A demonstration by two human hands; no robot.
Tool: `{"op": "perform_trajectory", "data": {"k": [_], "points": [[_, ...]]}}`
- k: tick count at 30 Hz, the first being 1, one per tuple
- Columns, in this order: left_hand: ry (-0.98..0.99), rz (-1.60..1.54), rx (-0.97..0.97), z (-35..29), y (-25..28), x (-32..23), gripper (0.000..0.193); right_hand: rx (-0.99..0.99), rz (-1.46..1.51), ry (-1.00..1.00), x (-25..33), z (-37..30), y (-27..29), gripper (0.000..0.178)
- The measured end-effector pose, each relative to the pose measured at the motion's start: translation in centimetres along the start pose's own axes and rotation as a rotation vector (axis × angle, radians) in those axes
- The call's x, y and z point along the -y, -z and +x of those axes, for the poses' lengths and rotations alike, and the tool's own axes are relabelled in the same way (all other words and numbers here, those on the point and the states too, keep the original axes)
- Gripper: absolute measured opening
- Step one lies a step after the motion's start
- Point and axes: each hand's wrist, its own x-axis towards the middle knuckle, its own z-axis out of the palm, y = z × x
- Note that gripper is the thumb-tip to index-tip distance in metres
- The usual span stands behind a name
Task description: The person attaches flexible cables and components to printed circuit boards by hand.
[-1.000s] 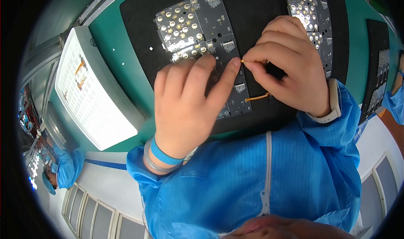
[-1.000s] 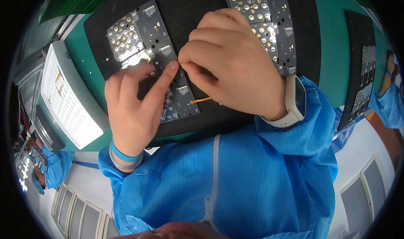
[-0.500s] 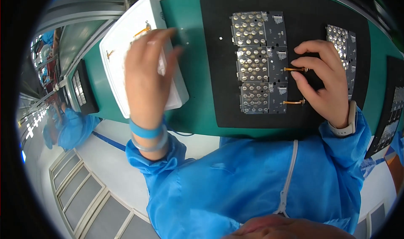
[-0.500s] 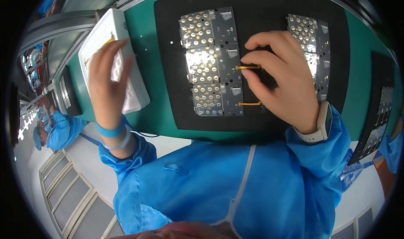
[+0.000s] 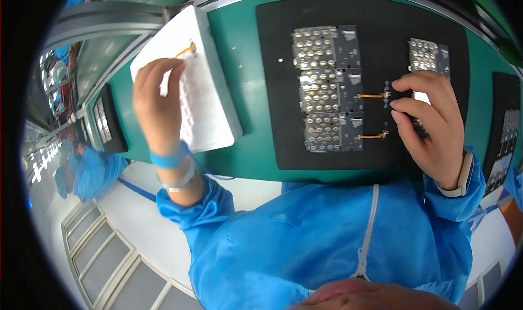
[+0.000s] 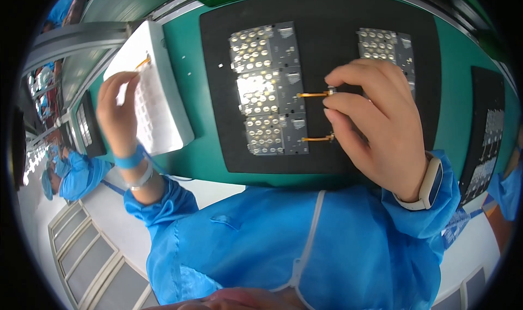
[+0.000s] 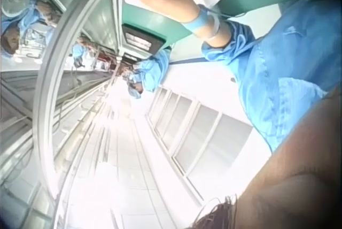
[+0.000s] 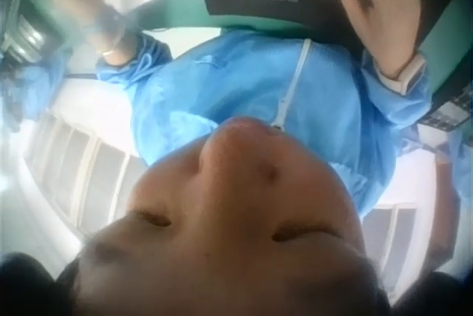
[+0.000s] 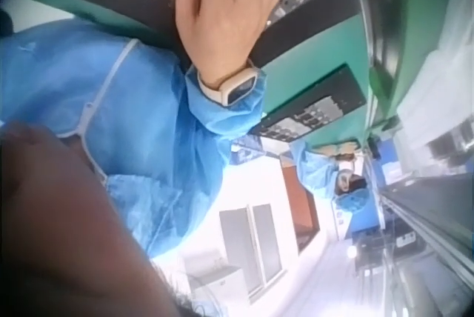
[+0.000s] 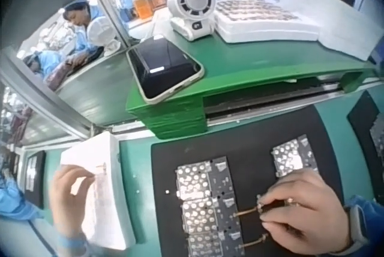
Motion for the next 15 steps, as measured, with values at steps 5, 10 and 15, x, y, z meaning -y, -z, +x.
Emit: {"op": "perform_trajectory", "data": {"k": [5,10,15], "points": [[-0.196,-0.314,0.003,1.4,-0.2,-8.8,0.023,0.070,0.120,0.050,-0.5,2.2,-0.2,0.031],[-0.334,-0.567,-0.020,2.5,-3.8,-13.2,0.025,-0.042,0.323,0.141,-1.2,4.0,-3.9,0.043],[-0.302,-0.576,-0.017,1.9,-6.2,-12.4,0.027,-0.065,0.246,0.135,-2.9,3.7,-4.6,0.029]]}}
